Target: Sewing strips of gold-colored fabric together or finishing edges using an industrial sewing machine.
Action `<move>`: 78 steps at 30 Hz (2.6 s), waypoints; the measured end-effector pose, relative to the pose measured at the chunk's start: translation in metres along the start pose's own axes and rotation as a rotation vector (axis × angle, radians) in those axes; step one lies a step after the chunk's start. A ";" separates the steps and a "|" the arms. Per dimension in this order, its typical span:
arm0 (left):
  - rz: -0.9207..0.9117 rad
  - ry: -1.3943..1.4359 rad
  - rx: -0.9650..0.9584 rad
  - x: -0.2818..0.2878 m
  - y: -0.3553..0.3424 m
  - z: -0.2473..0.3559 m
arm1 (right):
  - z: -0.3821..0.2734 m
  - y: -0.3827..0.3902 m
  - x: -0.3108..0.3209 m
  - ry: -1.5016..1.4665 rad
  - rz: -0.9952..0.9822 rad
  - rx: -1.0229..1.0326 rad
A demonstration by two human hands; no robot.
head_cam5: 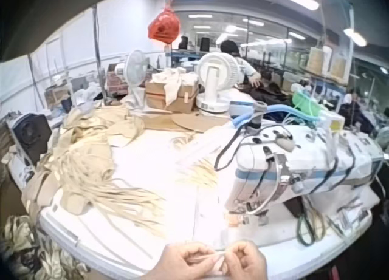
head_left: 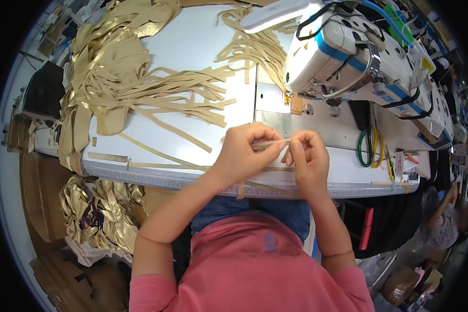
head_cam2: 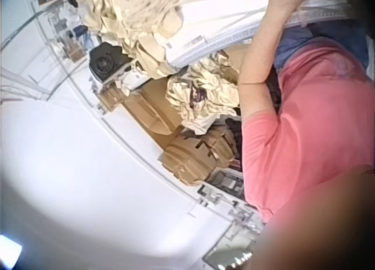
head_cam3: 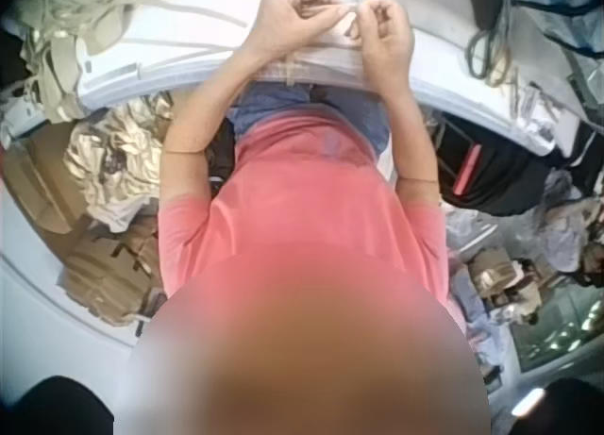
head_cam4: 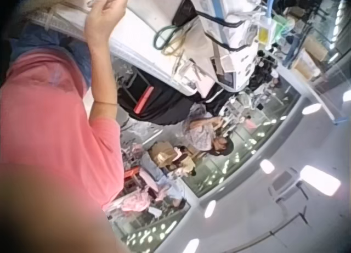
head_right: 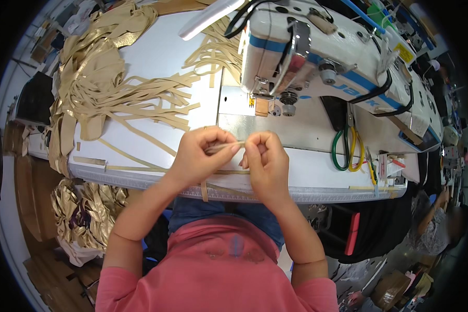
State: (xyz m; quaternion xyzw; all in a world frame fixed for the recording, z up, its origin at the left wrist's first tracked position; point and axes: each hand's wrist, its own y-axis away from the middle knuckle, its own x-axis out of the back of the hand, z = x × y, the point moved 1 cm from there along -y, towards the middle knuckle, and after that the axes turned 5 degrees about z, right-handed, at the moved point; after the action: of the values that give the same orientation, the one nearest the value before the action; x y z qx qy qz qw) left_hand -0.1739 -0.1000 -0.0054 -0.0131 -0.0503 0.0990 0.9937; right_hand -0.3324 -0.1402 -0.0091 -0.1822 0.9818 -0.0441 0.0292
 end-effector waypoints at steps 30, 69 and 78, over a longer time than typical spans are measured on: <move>-0.184 -0.791 -0.769 0.049 -0.089 0.010 | 0.014 -0.048 0.039 1.008 -0.173 0.615; -0.389 -0.653 -1.089 0.022 -0.129 -0.040 | 0.031 -0.064 0.042 0.990 -0.119 0.545; -0.358 -0.709 -1.308 0.023 -0.137 -0.041 | 0.034 -0.065 0.043 0.993 -0.123 0.537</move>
State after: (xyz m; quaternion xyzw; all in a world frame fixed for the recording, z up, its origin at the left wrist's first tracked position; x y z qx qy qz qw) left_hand -0.1202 -0.2298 -0.0388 -0.5577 -0.4157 -0.1150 0.7091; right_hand -0.3466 -0.2182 -0.0386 -0.1824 0.8197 -0.3741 -0.3936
